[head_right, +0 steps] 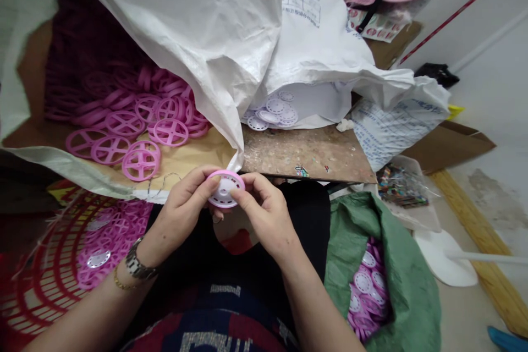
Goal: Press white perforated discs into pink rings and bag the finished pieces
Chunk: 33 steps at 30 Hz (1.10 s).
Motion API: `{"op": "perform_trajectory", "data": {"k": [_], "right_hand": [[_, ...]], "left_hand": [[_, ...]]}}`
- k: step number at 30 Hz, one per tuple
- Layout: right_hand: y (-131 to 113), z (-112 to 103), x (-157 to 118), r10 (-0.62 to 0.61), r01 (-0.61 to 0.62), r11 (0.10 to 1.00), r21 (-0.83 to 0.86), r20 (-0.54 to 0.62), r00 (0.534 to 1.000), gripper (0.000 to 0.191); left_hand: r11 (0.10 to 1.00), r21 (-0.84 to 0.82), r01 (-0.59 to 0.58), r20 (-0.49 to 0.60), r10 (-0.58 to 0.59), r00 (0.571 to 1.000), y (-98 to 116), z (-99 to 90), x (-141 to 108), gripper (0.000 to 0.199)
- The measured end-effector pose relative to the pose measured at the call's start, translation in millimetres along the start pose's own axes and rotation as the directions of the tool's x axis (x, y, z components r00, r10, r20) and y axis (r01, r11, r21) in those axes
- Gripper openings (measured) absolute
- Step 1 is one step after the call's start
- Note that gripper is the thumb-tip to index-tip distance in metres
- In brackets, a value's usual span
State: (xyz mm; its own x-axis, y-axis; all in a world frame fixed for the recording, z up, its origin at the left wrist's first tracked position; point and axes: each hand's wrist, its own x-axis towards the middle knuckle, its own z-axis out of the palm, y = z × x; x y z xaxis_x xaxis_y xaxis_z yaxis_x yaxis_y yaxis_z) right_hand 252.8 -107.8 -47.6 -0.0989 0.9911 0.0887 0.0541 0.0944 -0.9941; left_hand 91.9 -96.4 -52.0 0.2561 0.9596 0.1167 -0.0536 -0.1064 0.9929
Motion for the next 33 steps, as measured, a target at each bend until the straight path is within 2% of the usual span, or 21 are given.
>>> {"op": "perform_trajectory", "data": {"k": [3, 8, 13, 16, 19, 22, 25, 28, 30, 33], "right_hand": [[1, -1, -1, 0.001, -0.003, 0.999, -0.040, -0.038, 0.999, 0.013], [0, -4, 0, -0.049, 0.045, 0.996, -0.072, -0.057, 0.997, 0.012], [0, -1, -3, -0.080, 0.074, 0.991, -0.109, -0.050, 0.996, 0.012], [-1, 1, -4, -0.135, 0.123, 0.984, -0.128, -0.087, 0.987, 0.011], [-3, -1, -3, -0.159, 0.143, 0.981, -0.134, -0.120, 0.980, 0.011], [-4, -4, -3, -0.141, 0.130, 0.984, -0.125, -0.083, 0.987, 0.012], [-4, -4, -3, -0.135, 0.131, 0.983, -0.132, -0.025, 0.991, 0.008], [-4, -4, -4, -0.147, 0.142, 0.981, -0.130, -0.022, 0.989, 0.008], [-5, -7, -5, -0.157, 0.149, 0.979, -0.136, -0.048, 0.987, 0.008], [-8, -21, -1, -0.182, 0.157, 0.968, -0.195, -0.116, 0.976, 0.013]], "left_hand": [[1.000, -0.016, 0.006, 0.041, -0.005, 0.999, 1, -3.2, 0, 0.025], [0.991, 0.131, 0.012, 0.136, -0.030, 0.990, 2, -7.9, -3, 0.025], [0.991, 0.132, 0.007, 0.111, -0.022, 0.994, 0, -5.7, -5, 0.028], [0.991, 0.130, -0.012, 0.087, 0.001, 0.996, -1, -2.6, -4, 0.028], [0.984, 0.173, -0.042, 0.107, 0.024, 0.994, 1, -1.6, -2, 0.028], [0.975, 0.217, -0.042, 0.146, 0.010, 0.989, 4, -2.7, -1, 0.032], [0.982, 0.190, 0.007, 0.136, -0.033, 0.990, 4, -2.8, -2, 0.030], [0.982, 0.185, 0.040, 0.123, -0.064, 0.990, 4, -1.1, -5, 0.035], [0.974, 0.225, 0.015, 0.128, -0.045, 0.991, 5, -1.0, -5, 0.040], [0.935, 0.336, -0.109, 0.113, 0.075, 0.991, 8, -8.0, -1, 0.039]]}}
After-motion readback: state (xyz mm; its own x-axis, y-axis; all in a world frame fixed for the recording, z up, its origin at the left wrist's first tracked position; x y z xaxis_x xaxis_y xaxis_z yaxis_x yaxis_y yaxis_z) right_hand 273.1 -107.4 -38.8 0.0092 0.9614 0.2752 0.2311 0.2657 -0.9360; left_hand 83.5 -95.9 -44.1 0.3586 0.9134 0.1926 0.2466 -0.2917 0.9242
